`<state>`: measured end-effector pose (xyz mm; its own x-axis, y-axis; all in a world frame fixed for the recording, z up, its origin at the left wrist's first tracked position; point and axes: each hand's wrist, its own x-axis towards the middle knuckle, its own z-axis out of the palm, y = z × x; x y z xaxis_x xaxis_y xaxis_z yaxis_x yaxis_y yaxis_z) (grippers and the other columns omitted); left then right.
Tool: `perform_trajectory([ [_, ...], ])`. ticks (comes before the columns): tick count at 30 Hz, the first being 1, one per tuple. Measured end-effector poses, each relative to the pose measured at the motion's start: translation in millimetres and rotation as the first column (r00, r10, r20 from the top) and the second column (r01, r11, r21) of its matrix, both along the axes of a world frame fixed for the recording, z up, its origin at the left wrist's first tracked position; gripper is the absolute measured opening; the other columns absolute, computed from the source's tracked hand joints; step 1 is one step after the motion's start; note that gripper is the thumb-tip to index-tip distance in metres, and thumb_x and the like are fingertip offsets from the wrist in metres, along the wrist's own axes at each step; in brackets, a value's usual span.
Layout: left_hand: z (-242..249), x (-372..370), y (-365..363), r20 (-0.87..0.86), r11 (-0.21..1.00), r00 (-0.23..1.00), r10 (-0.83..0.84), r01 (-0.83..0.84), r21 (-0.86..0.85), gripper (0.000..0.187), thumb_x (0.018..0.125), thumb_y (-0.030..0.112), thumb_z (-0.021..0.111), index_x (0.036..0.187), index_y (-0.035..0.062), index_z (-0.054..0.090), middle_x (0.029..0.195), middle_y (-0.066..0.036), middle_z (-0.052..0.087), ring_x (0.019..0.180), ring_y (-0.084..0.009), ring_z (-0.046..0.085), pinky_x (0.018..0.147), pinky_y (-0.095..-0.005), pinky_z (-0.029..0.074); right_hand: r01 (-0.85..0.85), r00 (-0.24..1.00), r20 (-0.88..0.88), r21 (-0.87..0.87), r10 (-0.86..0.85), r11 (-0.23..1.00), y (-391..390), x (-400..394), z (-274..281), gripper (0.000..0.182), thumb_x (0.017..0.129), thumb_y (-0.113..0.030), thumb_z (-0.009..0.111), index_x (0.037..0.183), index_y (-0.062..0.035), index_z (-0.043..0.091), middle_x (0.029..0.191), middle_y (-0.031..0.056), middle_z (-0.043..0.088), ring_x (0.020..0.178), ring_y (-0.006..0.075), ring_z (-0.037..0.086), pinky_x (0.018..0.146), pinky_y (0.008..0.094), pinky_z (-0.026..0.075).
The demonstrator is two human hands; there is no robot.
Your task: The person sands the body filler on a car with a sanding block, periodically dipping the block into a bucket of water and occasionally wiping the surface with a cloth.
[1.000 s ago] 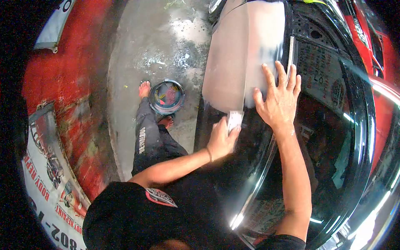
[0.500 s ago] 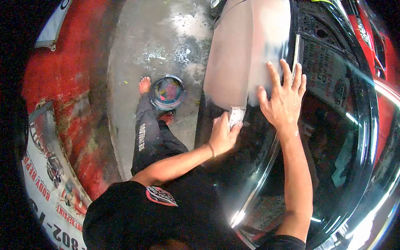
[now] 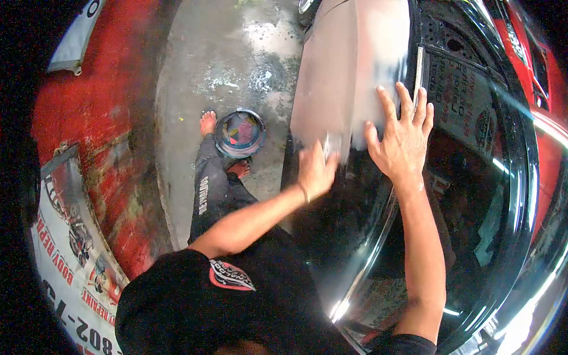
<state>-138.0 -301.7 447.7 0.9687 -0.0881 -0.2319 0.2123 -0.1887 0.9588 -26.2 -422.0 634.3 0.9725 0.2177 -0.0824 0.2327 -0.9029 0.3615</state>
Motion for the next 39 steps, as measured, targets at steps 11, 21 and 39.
perform_trajectory([
  [11, -0.1, -32.3, 7.3, 0.050, 0.999, 0.998, -0.035, 0.036, -0.033, 0.041, 0.099, 0.024, 0.071, 0.122, -0.0056, 0.054, 0.110, -0.030, 0.065, 0.100, -0.0517, 0.063, 0.095, -0.0610, 0.041, -0.005, 1.000, -0.002, -0.034, 0.005, 0.999, 0.1, -2.1, -2.5, 0.068, 0.096, -0.042, 0.068, 0.160, -0.0257, 0.051, 0.168, 0.0119, 0.042, 0.161, 0.0452, 0.025, 0.132, 0.0607, 0.017],
  [21, -62.9, 118.1, -1.5, -0.158, 0.992, 0.986, -0.053, 0.070, 0.108, 0.041, 0.101, 0.031, 0.069, 0.121, -0.0010, 0.053, 0.110, -0.027, 0.072, 0.107, -0.0487, 0.069, 0.101, -0.0607, 0.044, -0.007, 1.000, -0.014, -0.057, 0.006, 0.998, 2.8, -0.9, -2.1, 0.068, 0.096, -0.043, 0.069, 0.159, -0.0257, 0.052, 0.166, 0.0127, 0.043, 0.161, 0.0448, 0.025, 0.132, 0.0614, 0.016],
  [39, -32.4, -15.4, 17.1, -0.051, 0.997, 0.996, -0.075, 0.076, 0.011, 0.038, 0.098, 0.027, 0.072, 0.111, -0.0049, 0.056, 0.112, -0.031, 0.066, 0.104, -0.0508, 0.062, 0.094, -0.0618, 0.043, -0.028, 0.998, -0.055, -0.007, 0.027, 1.000, 7.2, 2.7, 3.3, 0.069, 0.094, -0.039, 0.070, 0.158, -0.0198, 0.053, 0.167, 0.0167, 0.040, 0.161, 0.0478, 0.023, 0.131, 0.0641, 0.018],
])
